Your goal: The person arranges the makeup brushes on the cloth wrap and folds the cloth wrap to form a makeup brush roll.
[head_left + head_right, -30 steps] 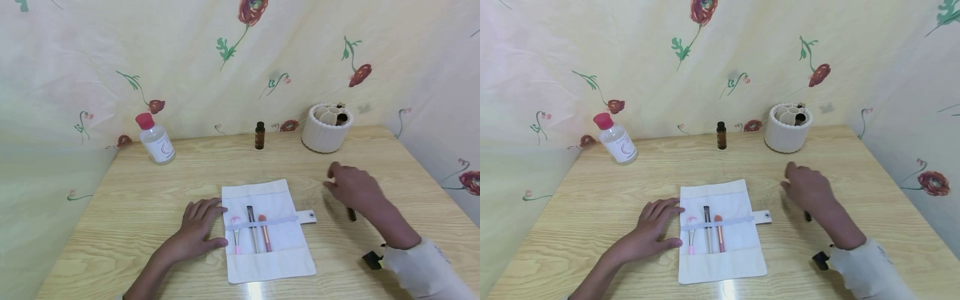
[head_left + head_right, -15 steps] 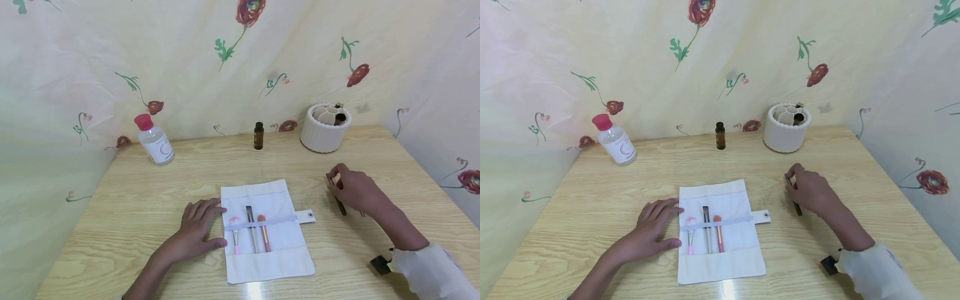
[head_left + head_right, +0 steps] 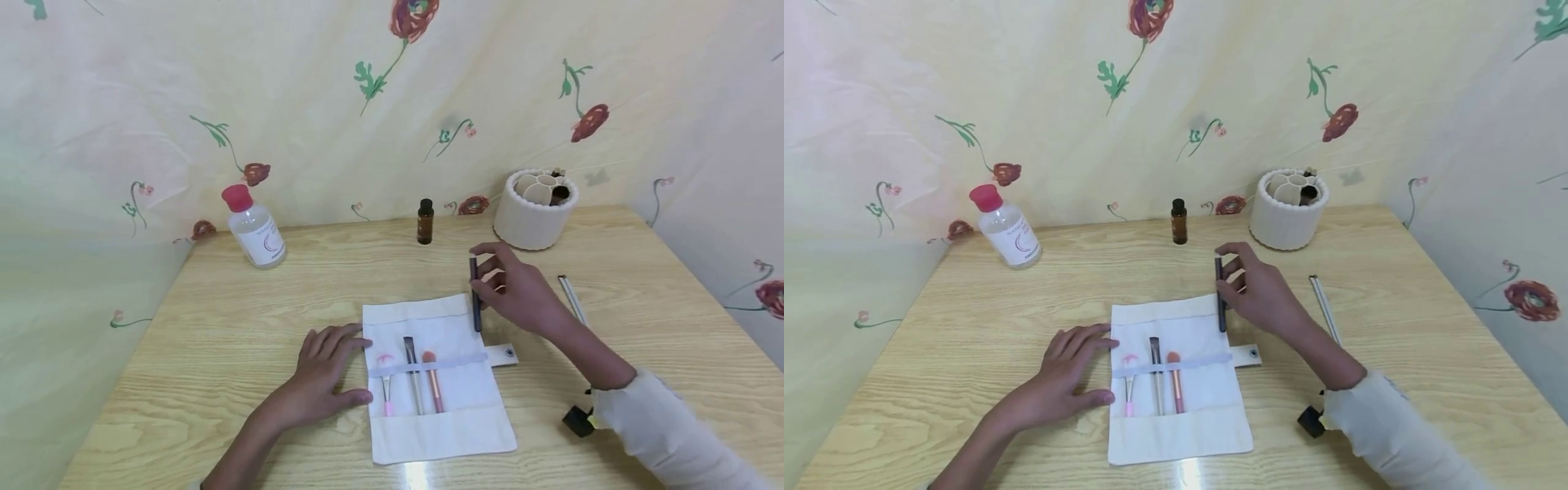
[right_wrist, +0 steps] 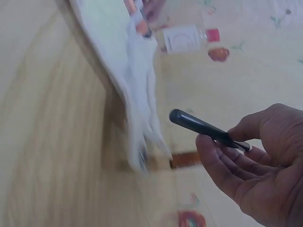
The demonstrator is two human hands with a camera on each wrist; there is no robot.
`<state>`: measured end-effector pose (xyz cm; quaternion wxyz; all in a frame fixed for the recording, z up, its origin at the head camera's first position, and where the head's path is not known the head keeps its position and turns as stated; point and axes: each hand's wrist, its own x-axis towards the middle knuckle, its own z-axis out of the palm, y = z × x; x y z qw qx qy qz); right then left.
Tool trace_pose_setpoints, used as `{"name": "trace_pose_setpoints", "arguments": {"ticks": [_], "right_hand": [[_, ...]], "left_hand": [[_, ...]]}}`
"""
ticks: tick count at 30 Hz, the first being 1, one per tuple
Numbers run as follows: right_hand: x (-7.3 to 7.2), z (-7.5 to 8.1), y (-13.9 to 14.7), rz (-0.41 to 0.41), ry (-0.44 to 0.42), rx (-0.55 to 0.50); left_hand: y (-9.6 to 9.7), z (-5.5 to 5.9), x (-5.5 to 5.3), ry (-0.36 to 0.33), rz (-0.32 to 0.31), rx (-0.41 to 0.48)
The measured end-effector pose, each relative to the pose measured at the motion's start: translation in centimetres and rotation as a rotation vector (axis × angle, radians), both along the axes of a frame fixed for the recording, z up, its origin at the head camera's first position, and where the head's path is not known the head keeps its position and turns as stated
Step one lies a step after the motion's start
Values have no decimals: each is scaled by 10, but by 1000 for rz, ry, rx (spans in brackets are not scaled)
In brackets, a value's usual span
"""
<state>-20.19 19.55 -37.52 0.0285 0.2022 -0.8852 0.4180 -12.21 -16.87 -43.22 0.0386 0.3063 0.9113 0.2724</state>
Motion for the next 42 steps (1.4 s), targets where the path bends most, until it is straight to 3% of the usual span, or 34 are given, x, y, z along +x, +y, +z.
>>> {"name": "trace_pose_setpoints", "arguments": {"ticks": [7, 11, 14, 19, 22, 26, 30, 33, 36, 42], "right_hand": [[5, -13, -28, 80, -150, -98], [10, -19, -34, 131, -215, -90], [13, -20, -34, 160, -244, -28], [19, -20, -32, 229, -258, 126], [22, -21, -30, 296, -260, 167], [24, -24, -25, 371, -210, 205], [25, -26, -18, 396, -137, 232], [25, -20, -10, 313, -89, 256], [21, -7, 6, 145, -44, 324], [9, 8, 62, -161, -15, 591]], "left_hand": [[2, 0, 1, 27, -11, 20], [3, 0, 0, 23, -9, 5], [3, 0, 0, 10, -5, -7], [3, 0, 0, -8, 1, -8], [2, 0, 0, -10, 2, -10], [3, -1, 0, -4, 0, -2], [3, -1, 0, -5, 1, 1], [3, -1, 0, -14, 0, -5], [2, -1, 0, -19, 3, -21], [0, -3, -1, -8, 3, -27]]}}
